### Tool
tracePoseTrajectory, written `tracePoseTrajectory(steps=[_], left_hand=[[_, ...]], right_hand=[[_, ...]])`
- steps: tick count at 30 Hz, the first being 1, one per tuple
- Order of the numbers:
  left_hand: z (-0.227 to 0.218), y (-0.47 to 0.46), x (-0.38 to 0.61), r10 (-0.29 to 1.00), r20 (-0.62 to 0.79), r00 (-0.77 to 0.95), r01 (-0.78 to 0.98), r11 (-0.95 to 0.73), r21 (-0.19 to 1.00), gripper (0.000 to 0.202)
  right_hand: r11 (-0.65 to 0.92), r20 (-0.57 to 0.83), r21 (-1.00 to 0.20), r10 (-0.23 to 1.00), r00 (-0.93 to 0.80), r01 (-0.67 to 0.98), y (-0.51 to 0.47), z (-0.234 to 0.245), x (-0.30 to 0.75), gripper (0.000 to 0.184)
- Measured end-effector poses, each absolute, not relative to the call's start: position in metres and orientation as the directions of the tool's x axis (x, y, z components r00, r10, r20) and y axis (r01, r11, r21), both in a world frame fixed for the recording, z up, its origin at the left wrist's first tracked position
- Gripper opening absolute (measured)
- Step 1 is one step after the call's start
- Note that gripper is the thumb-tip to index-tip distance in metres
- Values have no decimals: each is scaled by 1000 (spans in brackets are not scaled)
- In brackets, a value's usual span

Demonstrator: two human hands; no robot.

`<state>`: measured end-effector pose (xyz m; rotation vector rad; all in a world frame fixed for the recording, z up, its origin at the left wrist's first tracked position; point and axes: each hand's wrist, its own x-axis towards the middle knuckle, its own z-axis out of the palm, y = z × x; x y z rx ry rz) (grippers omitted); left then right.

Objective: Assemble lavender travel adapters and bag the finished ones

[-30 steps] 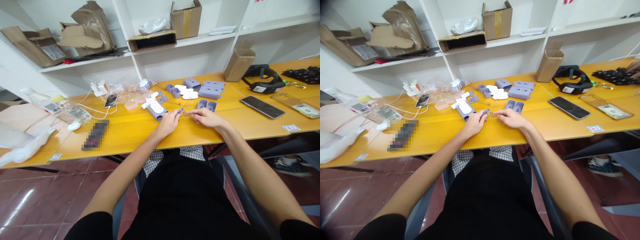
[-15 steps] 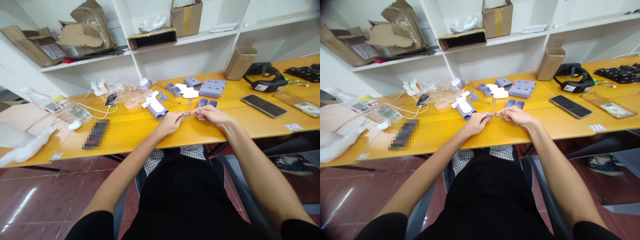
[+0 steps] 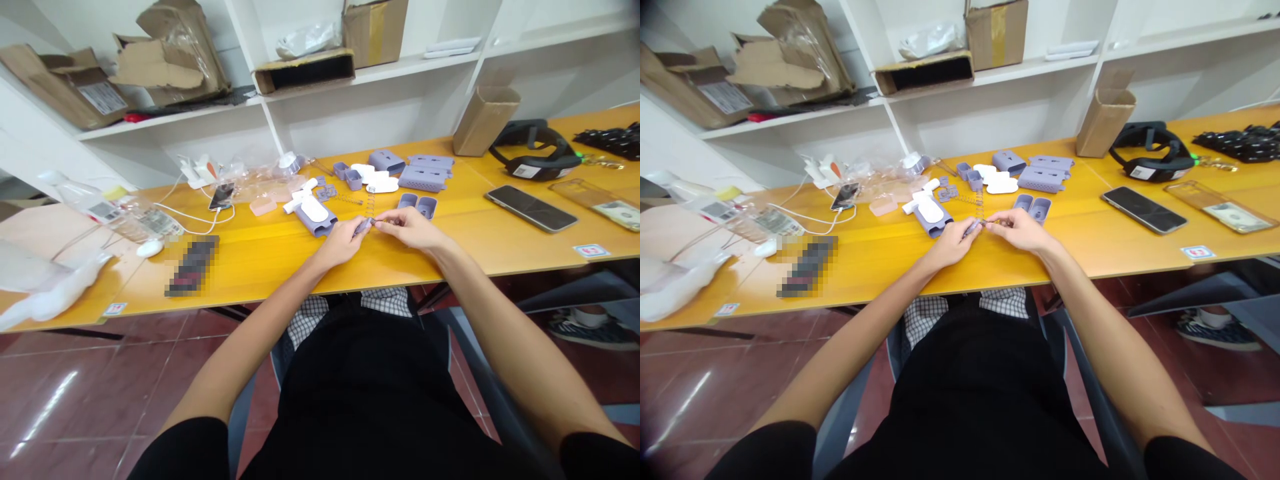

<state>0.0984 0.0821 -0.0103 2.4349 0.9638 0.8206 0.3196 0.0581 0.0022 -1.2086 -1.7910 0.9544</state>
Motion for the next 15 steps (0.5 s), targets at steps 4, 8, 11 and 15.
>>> tracePoseTrajectory(steps=[4, 8, 11, 15], left_hand=[[-8, 82, 98, 719, 329, 612, 486, -671, 560, 29], [-7, 83, 97, 718, 302, 627, 490, -665, 564, 25], [-8, 84, 97, 720, 294, 628, 516, -669, 535, 12], [-11, 83, 98, 729, 295, 618, 558, -671, 489, 23]], right_hand=[[259, 163, -896, 948, -275, 361, 54, 6, 319, 46], [230, 134, -906, 952, -275, 355, 53, 5, 322, 41], [204, 109, -910, 958, -266, 362, 55, 2, 324, 39], [181, 83, -911, 961, -265, 370, 56, 0, 326, 39]])
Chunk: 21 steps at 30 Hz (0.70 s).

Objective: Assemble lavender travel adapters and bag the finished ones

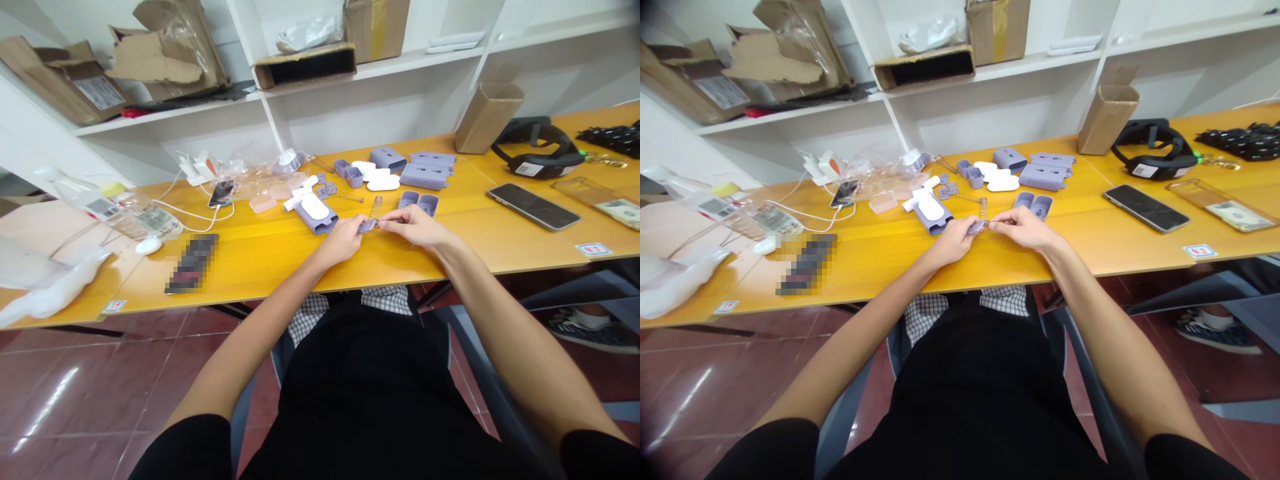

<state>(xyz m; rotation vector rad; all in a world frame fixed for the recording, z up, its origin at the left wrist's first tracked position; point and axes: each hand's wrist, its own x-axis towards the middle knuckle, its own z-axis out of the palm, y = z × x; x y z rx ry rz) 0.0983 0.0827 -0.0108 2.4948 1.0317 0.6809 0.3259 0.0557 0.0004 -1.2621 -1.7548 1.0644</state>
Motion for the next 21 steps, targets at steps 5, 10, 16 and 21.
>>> tracePoseTrajectory(steps=[5, 10, 16, 21], left_hand=[[-10, 78, 101, 738, 290, 610, 604, -669, 433, 40], [-13, 78, 106, 748, 279, 602, 630, -660, 410, 41], [-19, 86, 101, 707, 383, 595, 487, -696, 527, 22], [-18, 91, 98, 774, 394, 496, 385, -602, 700, 31]], right_hand=[[169, 70, -916, 960, -270, 364, 56, 0, 326, 37], [173, 76, -920, 959, -273, 351, 55, -1, 325, 36], [253, 130, -881, 942, -309, 400, 54, 2, 323, 41], [363, 312, -732, 931, -190, 577, 58, 1, 314, 45]])
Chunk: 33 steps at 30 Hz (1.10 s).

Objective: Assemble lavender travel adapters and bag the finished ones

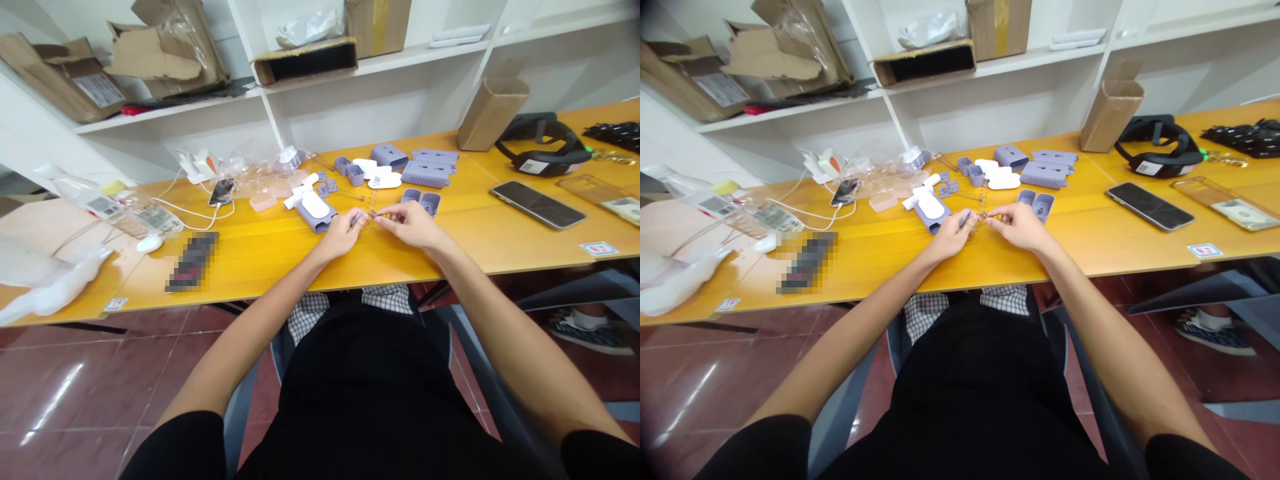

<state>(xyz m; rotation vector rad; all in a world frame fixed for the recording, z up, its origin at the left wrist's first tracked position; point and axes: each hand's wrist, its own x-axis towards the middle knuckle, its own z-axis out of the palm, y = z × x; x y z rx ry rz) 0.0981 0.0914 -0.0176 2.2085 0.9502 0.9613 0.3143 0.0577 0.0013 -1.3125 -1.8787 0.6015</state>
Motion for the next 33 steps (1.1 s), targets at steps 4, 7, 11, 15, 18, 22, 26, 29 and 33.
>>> tracePoseTrajectory(steps=[4, 7, 11, 15, 18, 22, 26, 29, 33], left_hand=[[-18, 95, 101, 840, 366, 401, 339, -508, 792, 38], [-19, 96, 102, 885, 321, 338, 297, -424, 856, 39], [-20, 95, 103, 915, 284, 286, 256, -359, 898, 38], [-22, 95, 103, 916, 275, 292, 246, -350, 904, 37], [-22, 95, 103, 910, 282, 305, 248, -362, 898, 37], [-20, 93, 103, 897, 297, 327, 254, -386, 887, 37], [-18, 91, 103, 899, 274, 341, 257, -370, 893, 37], [-18, 90, 103, 882, 294, 369, 230, -393, 890, 38], [-19, 90, 103, 876, 302, 376, 227, -404, 886, 37]], right_hand=[[365, 438, -575, 893, -101, 732, 54, 0, 304, 39], [371, 484, -514, 870, -96, 773, 49, 1, 297, 39], [353, 396, -647, 913, -98, 676, 48, 5, 293, 48], [308, 241, -833, 950, -200, 459, 53, 4, 297, 59], [287, 203, -876, 949, -242, 389, 54, 3, 301, 49], [293, 215, -875, 948, -233, 386, 53, 4, 305, 41], [279, 207, -885, 953, -221, 373, 51, 7, 304, 34], [264, 203, -889, 960, -195, 374, 50, 9, 303, 33], [289, 247, -871, 957, -155, 398, 48, 11, 302, 37]])
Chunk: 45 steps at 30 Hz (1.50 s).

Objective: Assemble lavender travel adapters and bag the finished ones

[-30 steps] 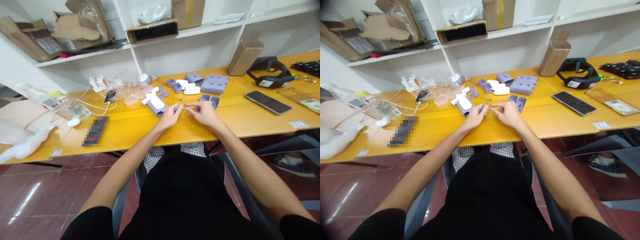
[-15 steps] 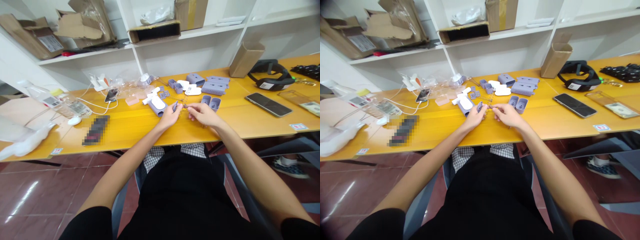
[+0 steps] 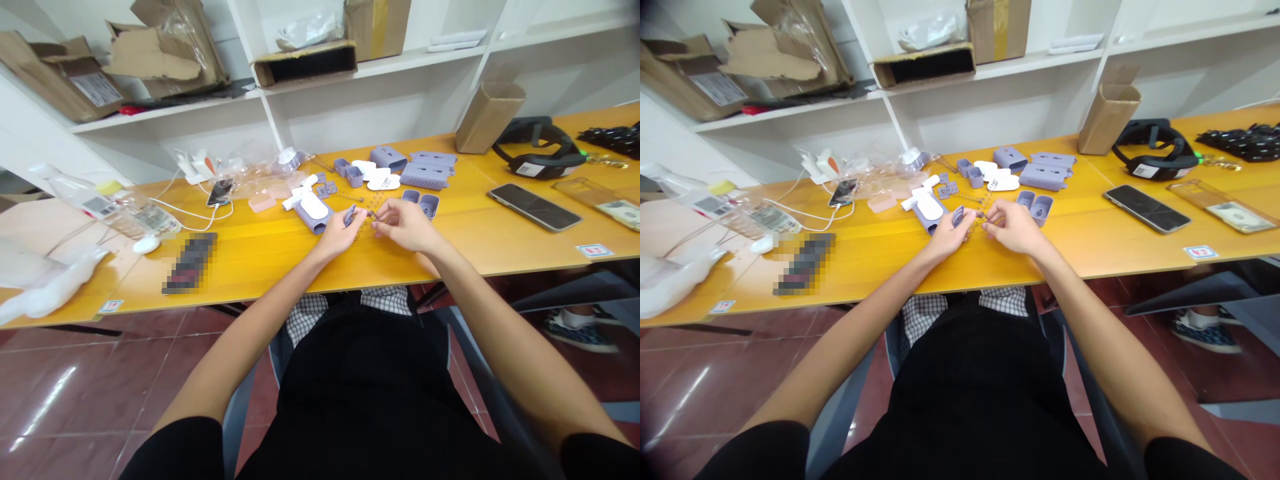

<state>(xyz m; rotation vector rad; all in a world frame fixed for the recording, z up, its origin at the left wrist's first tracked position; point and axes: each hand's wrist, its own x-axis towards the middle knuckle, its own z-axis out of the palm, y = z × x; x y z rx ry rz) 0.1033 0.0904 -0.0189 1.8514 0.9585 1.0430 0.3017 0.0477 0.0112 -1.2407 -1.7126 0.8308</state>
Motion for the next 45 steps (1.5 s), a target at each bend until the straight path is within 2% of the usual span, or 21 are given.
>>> tracePoseTrajectory(steps=[8, 18, 25, 31, 38, 41, 45], left_hand=[[-20, 92, 104, 866, 306, 396, 198, -406, 892, 39], [-19, 91, 104, 874, 301, 383, 208, -399, 893, 41], [-15, 86, 103, 870, 319, 375, 235, -422, 876, 35], [-11, 85, 105, 852, 339, 399, 272, -463, 844, 32], [-14, 84, 109, 842, 407, 353, 363, -524, 770, 33], [-16, 85, 110, 840, 421, 343, 352, -531, 771, 33], [-19, 91, 108, 845, 432, 315, 341, -525, 780, 36]], right_hand=[[313, 298, -816, 948, -110, 486, 50, 10, 302, 27], [385, 406, -682, 907, -116, 622, 50, 14, 300, 29], [385, 403, -687, 908, -117, 617, 52, 12, 303, 27], [414, 451, -595, 881, -139, 689, 51, 13, 304, 19], [366, 406, -573, 904, -134, 734, 50, 11, 301, 10], [415, 468, -478, 866, -175, 774, 48, 9, 297, 10], [501, 589, -222, 753, -294, 836, 44, 11, 293, 14]])
